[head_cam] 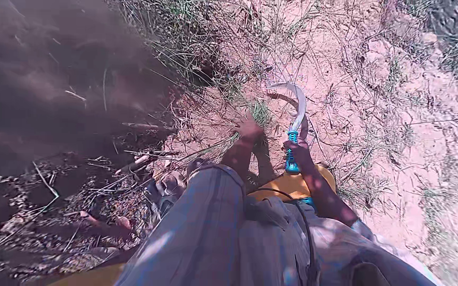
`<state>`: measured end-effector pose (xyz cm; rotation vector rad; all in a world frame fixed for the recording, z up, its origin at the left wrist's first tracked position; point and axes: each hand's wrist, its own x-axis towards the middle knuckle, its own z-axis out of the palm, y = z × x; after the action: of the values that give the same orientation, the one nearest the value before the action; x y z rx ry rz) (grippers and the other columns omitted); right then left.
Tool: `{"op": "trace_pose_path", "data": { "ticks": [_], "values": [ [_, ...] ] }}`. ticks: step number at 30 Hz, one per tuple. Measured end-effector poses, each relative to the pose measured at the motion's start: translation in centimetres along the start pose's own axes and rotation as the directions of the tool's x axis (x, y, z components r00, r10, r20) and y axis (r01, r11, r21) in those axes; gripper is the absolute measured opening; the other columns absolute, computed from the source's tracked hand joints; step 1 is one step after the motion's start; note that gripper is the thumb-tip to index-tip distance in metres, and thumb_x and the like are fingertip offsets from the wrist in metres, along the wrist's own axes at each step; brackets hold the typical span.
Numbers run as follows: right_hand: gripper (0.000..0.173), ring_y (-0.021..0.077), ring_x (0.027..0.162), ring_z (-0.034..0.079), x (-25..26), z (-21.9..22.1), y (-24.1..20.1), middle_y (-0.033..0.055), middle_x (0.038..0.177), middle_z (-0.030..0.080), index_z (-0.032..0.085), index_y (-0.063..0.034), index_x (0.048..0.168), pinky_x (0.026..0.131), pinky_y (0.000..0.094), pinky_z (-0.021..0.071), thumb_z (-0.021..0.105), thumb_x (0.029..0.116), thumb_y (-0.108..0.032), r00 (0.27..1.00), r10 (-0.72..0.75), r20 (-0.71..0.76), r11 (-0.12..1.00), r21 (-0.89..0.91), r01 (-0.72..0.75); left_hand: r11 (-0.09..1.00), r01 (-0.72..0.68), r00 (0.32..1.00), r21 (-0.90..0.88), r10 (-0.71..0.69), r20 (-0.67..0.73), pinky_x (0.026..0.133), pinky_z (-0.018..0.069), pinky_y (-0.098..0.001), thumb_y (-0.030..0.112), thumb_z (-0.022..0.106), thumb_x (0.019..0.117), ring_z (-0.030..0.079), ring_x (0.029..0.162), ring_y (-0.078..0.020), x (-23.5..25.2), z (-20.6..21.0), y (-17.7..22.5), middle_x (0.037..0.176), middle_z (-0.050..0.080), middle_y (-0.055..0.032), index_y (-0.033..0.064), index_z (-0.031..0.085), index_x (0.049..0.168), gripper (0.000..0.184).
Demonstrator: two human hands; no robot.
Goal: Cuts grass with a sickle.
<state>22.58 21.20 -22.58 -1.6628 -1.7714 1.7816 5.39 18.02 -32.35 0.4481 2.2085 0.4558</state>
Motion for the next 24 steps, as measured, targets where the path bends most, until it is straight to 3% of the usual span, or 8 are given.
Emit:
{"op": "trace_pose_path", "data": {
  "ticks": [5, 8, 11, 15, 17, 21, 24],
  "values": [
    [0.029, 0.0136, 0.059, 0.060, 0.3, 0.3, -0.4, 0.0087, 0.080, 0.059, 0.049, 0.0022, 0.132, 0.056, 0.0264, 0.0547, 0.053, 0.1052, -0.009, 0.999, 0.033, 0.026, 0.999, -0.042, -0.032, 0.986, -0.154, 0.988, 0.067, 0.152, 0.024, 0.099, 0.0495, -0.0677, 0.021, 0.068, 0.0965, 0.057, 0.128, -0.0510, -1.7, 0.1, -0.7, 0.145, 0.050, -0.0330, -0.0010, 0.035, 0.155, 0.071],
    [0.033, 0.0143, 0.061, 0.061, 0.4, 0.3, -0.2, 0.0102, 0.083, 0.060, 0.048, 0.0029, 0.134, 0.056, 0.0271, 0.0552, 0.056, 0.1041, -0.007, 0.999, 0.024, 0.021, 0.999, -0.026, -0.023, 0.979, -0.183, 0.978, 0.086, 0.172, 0.114, 0.099, 0.0485, -0.0686, 0.015, 0.059, 0.1011, 0.059, 0.125, -0.0515, -3.1, -0.2, -1.0, 0.141, 0.054, -0.0339, -0.0035, 0.041, 0.150, 0.055],
    [0.033, 0.0140, 0.063, 0.061, 0.2, 0.2, -0.2, 0.0105, 0.086, 0.061, 0.048, 0.0036, 0.135, 0.057, 0.0270, 0.0549, 0.055, 0.1044, -0.006, 1.000, 0.010, 0.017, 1.000, -0.018, -0.009, 0.951, -0.230, 0.960, 0.207, 0.187, 0.206, 0.099, 0.0476, -0.0688, 0.022, 0.059, 0.1032, 0.061, 0.125, -0.0482, -4.9, -2.6, -1.1, 0.135, 0.061, -0.0300, -0.0029, 0.054, 0.140, 0.045],
    [0.032, 0.0147, 0.064, 0.062, 0.1, -0.2, -0.2, 0.0110, 0.089, 0.062, 0.052, 0.0011, 0.133, 0.060, 0.0287, 0.0553, 0.058, 0.1040, -0.011, 1.000, 0.002, 0.019, 1.000, -0.028, -0.002, 0.828, -0.313, 0.948, 0.465, 0.243, 0.206, 0.093, 0.0482, -0.0717, 0.010, 0.059, 0.0990, 0.062, 0.120, -0.0498, -7.0, -9.7, -3.3, 0.125, 0.065, -0.0305, -0.0036, 0.062, 0.128, 0.032],
    [0.029, 0.0156, 0.061, 0.061, 0.1, -0.6, 0.4, 0.0097, 0.085, 0.063, 0.056, -0.0008, 0.127, 0.059, 0.0311, 0.0553, 0.061, 0.1017, -0.014, 0.998, -0.045, 0.040, 0.999, -0.004, 0.045, 0.770, -0.244, 0.970, 0.589, 0.199, 0.141, 0.094, 0.0456, -0.0722, 0.007, 0.058, 0.0995, 0.060, 0.122, -0.0519, -9.2, -14.2, -4.7, 0.125, 0.064, -0.0330, -0.0053, 0.062, 0.127, 0.031],
    [0.032, 0.0154, 0.062, 0.061, -0.6, -1.1, 0.7, 0.0079, 0.085, 0.064, 0.056, -0.0036, 0.128, 0.060, 0.0331, 0.0547, 0.060, 0.1029, -0.023, 0.996, -0.066, 0.066, 0.998, -0.004, 0.067, 0.694, -0.043, 0.989, 0.718, 0.131, -0.068, 0.093, 0.0437, -0.0763, 0.002, 0.062, 0.0970, 0.060, 0.116, -0.0571, -13.2, -23.9, -9.9, 0.122, 0.063, -0.0354, -0.0076, 0.060, 0.126, 0.031],
    [0.027, 0.0117, 0.059, 0.060, -2.0, -1.3, 0.3, 0.0037, 0.080, 0.061, 0.056, -0.0054, 0.123, 0.056, 0.0290, 0.0543, 0.059, 0.1012, -0.022, 0.994, -0.077, 0.072, 0.997, 0.010, 0.076, 0.603, 0.058, 0.943, 0.796, 0.228, -0.241, 0.073, 0.0484, -0.0751, 0.007, 0.070, 0.0914, 0.065, 0.099, -0.0544, -15.6, -30.0, -17.2, 0.106, 0.067, -0.0297, -0.0009, 0.065, 0.115, 0.025]
  ]
}}
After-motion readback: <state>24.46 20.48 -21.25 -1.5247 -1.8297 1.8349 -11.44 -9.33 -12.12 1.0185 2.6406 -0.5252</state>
